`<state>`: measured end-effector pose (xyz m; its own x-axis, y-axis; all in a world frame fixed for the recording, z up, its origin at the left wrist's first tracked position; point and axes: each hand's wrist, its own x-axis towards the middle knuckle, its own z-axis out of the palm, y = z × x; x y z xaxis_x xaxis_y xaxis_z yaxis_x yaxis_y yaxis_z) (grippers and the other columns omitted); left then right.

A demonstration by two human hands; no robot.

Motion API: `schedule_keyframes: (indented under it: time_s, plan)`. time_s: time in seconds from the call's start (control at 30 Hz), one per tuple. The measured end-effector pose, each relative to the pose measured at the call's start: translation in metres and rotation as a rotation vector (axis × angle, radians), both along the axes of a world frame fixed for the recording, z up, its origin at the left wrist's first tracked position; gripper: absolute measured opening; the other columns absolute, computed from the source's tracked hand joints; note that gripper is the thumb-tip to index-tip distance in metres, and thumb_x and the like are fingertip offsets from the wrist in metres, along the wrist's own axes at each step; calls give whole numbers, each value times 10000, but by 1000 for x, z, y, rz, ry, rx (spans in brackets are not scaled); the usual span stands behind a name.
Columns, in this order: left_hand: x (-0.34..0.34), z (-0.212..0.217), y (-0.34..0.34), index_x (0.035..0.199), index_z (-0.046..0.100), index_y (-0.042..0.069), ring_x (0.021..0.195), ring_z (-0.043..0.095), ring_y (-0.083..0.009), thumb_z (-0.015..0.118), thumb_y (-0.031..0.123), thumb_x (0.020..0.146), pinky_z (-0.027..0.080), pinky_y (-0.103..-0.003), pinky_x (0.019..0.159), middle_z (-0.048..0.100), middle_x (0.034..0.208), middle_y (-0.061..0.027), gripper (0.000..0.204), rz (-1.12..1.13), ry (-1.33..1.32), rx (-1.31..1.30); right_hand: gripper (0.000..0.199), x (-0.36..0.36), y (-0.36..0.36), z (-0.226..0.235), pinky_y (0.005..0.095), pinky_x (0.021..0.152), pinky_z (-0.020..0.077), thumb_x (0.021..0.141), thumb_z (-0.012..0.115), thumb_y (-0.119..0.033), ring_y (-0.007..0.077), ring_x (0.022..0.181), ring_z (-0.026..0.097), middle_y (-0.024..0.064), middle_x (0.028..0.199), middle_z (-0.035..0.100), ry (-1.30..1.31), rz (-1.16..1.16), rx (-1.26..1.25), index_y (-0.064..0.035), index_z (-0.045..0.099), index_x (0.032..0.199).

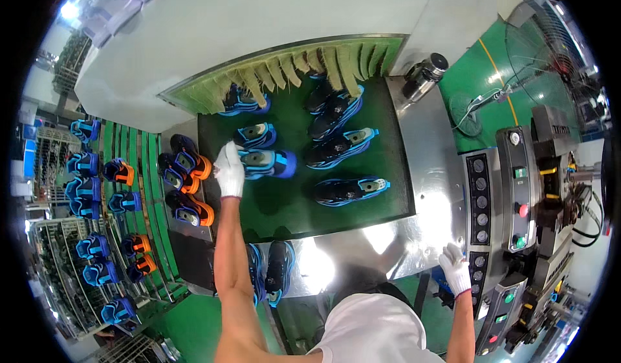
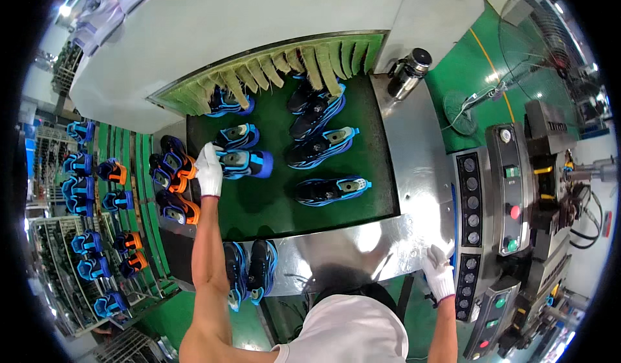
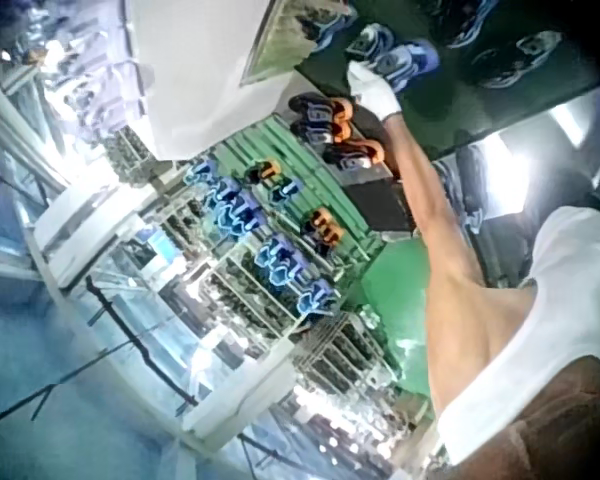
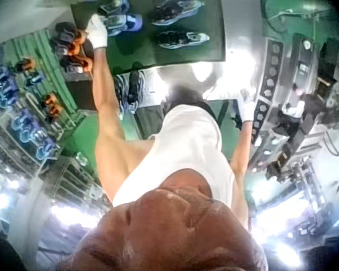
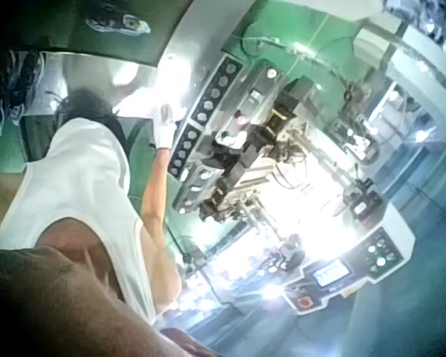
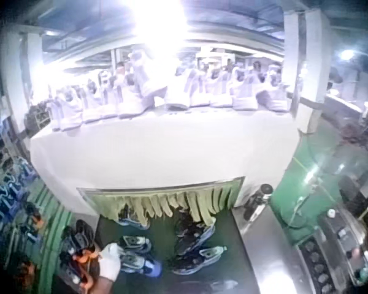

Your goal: The person takes blue shoe uppers from a conveyor and places them into a sole-attaching machine to bond them with soles, then places the assembled shoes onto a separate conveyor belt.

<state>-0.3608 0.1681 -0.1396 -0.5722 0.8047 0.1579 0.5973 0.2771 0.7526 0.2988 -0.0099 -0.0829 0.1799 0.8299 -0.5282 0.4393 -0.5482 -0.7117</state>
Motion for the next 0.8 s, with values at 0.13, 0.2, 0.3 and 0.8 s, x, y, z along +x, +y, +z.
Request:
schedule_keyframes:
  time_s: [0.13,0.2,0.3,0.8]
  plan:
    - [117,99,-4,878,722,4,690,639,-197,326,396,1140,500,-351,690,698,781,-111,615,-192,-231,19,591,-69,17,74,395,1168,448,956,652,13,312,1395,543,241,1498,531,332,25,126,80,419,1495]
    - [180,129,-8,871,729,15,654,622,-145,340,383,1141,491,-307,652,701,767,-85,599,-370,-320,33,630,-79,8,103,414,1168,446,949,679,-12,311,1398,540,244,1496,537,429,51,211,48,419,1519]
    - [291,153,-20,878,739,27,697,647,-166,418,342,1117,502,-304,683,722,804,-75,509,-727,-297,131,706,-65,-10,147,414,1210,384,941,742,-158,284,1441,486,221,1561,490,462,70,297,28,426,1544]
    - [818,321,-201,1325,624,37,957,687,-217,705,2,900,552,-347,903,651,1228,-143,434,-2052,-251,722,565,170,-246,205,314,948,545,867,836,-218,125,1056,651,103,1234,710,398,-983,637,50,629,1319]
